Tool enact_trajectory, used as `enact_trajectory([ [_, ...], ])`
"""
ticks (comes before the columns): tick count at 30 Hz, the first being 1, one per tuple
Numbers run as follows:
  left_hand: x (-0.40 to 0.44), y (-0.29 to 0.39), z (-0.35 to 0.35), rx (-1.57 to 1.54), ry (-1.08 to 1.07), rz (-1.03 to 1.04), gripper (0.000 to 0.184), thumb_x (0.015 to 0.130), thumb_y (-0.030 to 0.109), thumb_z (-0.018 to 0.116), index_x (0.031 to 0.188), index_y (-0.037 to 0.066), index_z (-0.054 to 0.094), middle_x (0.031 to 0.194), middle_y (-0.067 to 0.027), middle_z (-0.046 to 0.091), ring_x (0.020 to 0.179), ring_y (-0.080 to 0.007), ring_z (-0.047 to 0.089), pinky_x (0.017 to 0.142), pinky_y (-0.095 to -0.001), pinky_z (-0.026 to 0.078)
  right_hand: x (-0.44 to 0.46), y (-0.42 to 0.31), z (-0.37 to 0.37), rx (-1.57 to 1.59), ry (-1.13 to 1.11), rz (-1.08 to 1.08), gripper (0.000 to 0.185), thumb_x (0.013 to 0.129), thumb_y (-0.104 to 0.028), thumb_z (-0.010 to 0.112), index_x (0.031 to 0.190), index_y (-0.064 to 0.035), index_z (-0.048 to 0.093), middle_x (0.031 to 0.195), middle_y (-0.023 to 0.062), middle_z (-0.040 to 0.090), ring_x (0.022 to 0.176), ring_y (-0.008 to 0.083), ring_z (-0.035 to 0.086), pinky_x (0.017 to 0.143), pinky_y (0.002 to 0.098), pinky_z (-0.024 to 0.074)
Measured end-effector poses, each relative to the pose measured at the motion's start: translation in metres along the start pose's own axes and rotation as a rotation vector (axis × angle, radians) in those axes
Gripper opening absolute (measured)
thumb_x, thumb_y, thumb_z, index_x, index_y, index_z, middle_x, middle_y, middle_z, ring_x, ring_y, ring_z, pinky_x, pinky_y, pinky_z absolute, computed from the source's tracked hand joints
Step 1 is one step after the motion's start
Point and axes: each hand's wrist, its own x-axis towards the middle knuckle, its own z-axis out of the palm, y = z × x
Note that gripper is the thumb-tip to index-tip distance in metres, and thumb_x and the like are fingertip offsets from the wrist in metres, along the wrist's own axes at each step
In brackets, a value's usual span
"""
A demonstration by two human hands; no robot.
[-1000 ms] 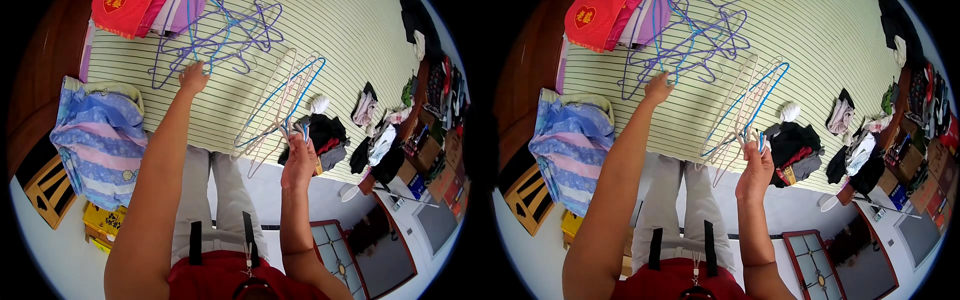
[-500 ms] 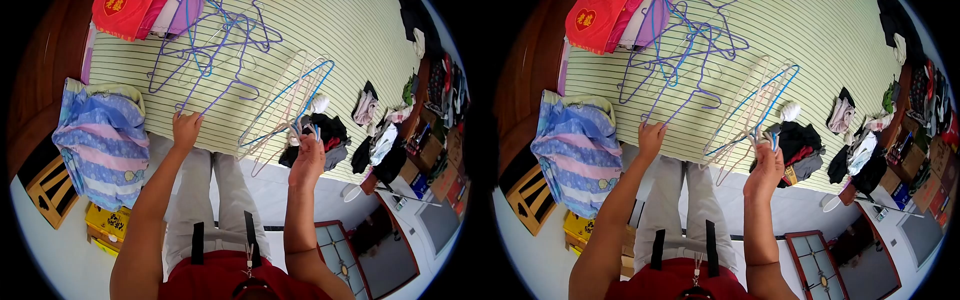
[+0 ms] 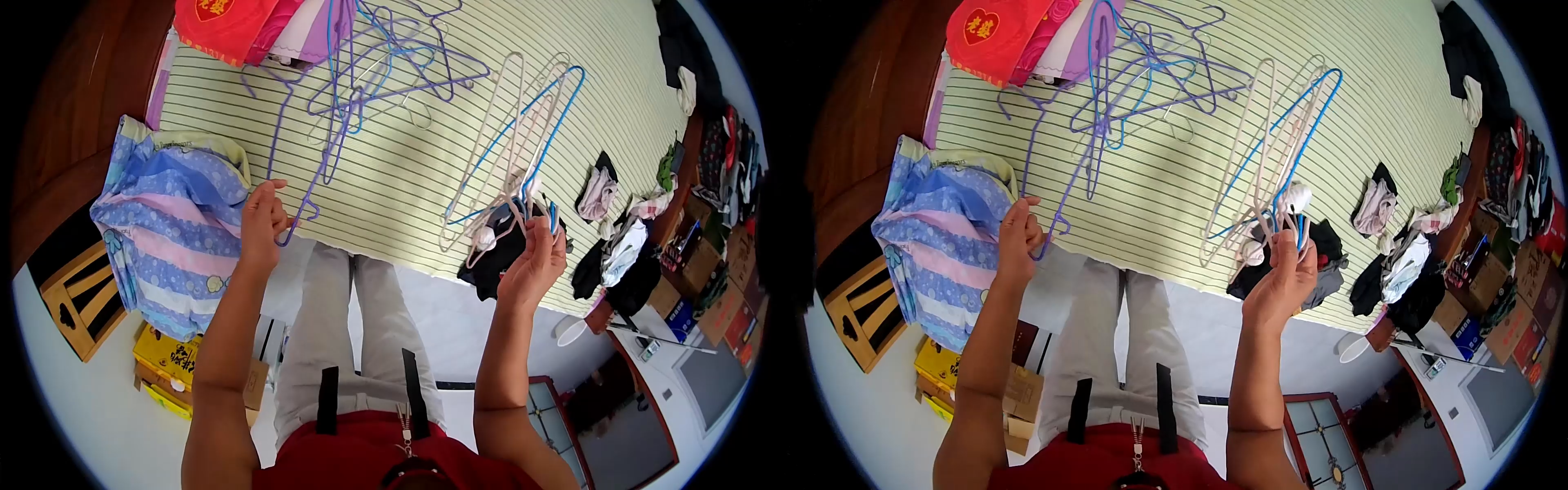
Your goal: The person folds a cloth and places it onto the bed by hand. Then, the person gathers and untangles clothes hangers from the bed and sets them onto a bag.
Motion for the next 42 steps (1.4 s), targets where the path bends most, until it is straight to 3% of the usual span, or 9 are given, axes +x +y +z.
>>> enact_trajectory([
  [3,-0.002,-0.003,0.0,-0.172,0.142,-0.04,0.028,0.098,0.033,0.048,0.102,0.007,0.057,0.053,0.0075,0.02,0.045,-0.0036,0.02,0.051,-0.0208,0.036,-0.004,0.002,0.005,0.043,-0.002,0.061,0.015,0.088,-0.014,0.061,0.079,-0.0038,0.054,0.07,-0.0017,0.049,0.062,0.0039,0.033,0.059,0.0202,0.0273],
  [6,-0.009,-0.004,-0.013,-0.057,0.293,0.144,0.029,0.098,0.031,0.048,0.102,0.004,0.059,0.053,0.0073,0.035,0.044,-0.0054,0.026,0.052,-0.0223,0.037,-0.008,0.008,0.008,0.077,0.004,0.12,0.014,0.087,-0.013,0.061,0.079,-0.0042,0.054,0.07,-0.0018,0.05,0.061,0.0034,0.033,0.059,0.0199,0.0273],
  [9,-0.004,-0.008,-0.035,0.482,0.511,0.518,0.03,0.097,0.03,0.049,0.107,0.005,0.062,0.058,0.0053,0.046,0.05,-0.0067,0.037,0.052,-0.0258,0.041,-0.014,0.015,0.01,0.076,0.006,0.16,0.015,0.088,-0.013,0.061,0.078,-0.0047,0.054,0.07,-0.0021,0.05,0.061,0.0035,0.032,0.059,0.0204,0.0269],
  [12,0.01,-0.008,-0.054,0.635,0.648,0.514,0.025,0.095,0.025,0.054,0.103,0.005,0.066,0.066,0.0005,0.059,0.054,-0.0117,0.048,0.053,-0.0268,0.041,-0.018,0.017,0.016,0.08,-0.008,0.164,0.017,0.088,-0.015,0.062,0.078,-0.0049,0.054,0.069,-0.0023,0.05,0.061,0.0038,0.032,0.059,0.0206,0.0267],
  [18,0.036,-0.016,-0.043,1.335,0.318,1.165,0.016,0.083,0.014,0.067,0.097,0.007,0.068,0.062,-0.0089,0.059,0.051,-0.0248,0.052,0.05,-0.0343,0.04,-0.022,0.019,0.023,0.074,-0.005,0.162,0.017,0.089,-0.016,0.062,0.078,-0.0059,0.054,0.07,-0.0023,0.05,0.062,0.004,0.034,0.06,0.0204,0.028],
  [21,0.047,-0.026,-0.033,1.331,0.206,1.186,0.017,0.081,0.015,0.068,0.096,0.008,0.068,0.056,-0.0087,0.054,0.048,-0.0247,0.05,0.049,-0.0377,0.039,-0.02,0.021,0.022,0.094,-0.04,0.17,0.016,0.089,-0.016,0.062,0.079,-0.0059,0.055,0.072,-0.0015,0.052,0.065,0.0037,0.04,0.064,0.0193,0.0323],
  [27,0.024,-0.013,-0.016,0.951,0.197,0.647,0.018,0.082,0.017,0.068,0.099,0.009,0.069,0.057,-0.011,0.055,0.048,-0.0254,0.051,0.048,-0.0364,0.039,-0.019,0.022,0.018,0.073,-0.011,0.138,0.015,0.089,-0.015,0.061,0.079,-0.006,0.055,0.072,-0.0009,0.053,0.067,0.0041,0.043,0.065,0.0189,0.0342],
  [36,-0.044,0.072,-0.015,1.539,0.067,1.031,0.022,0.083,0.012,0.068,0.102,0.002,0.068,0.063,-0.0095,0.061,0.053,-0.0195,0.051,0.052,-0.0283,0.041,0.003,0.012,0.011,-0.081,-0.023,-0.003,0.012,0.088,-0.012,0.062,0.08,-0.0063,0.055,0.069,-0.0044,0.047,0.063,0.0025,0.036,0.057,0.0196,0.0272],
  [42,-0.044,0.063,-0.012,0.947,0.257,0.706,0.02,0.085,0.013,0.067,0.103,0.003,0.069,0.058,-0.0034,0.056,0.048,-0.009,0.047,0.046,-0.0268,0.038,0.009,0.006,0.014,-0.097,-0.058,-0.05,0.011,0.088,-0.013,0.064,0.082,-0.0061,0.056,0.068,-0.0059,0.047,0.061,0.0018,0.035,0.055,0.0185,0.0255],
])
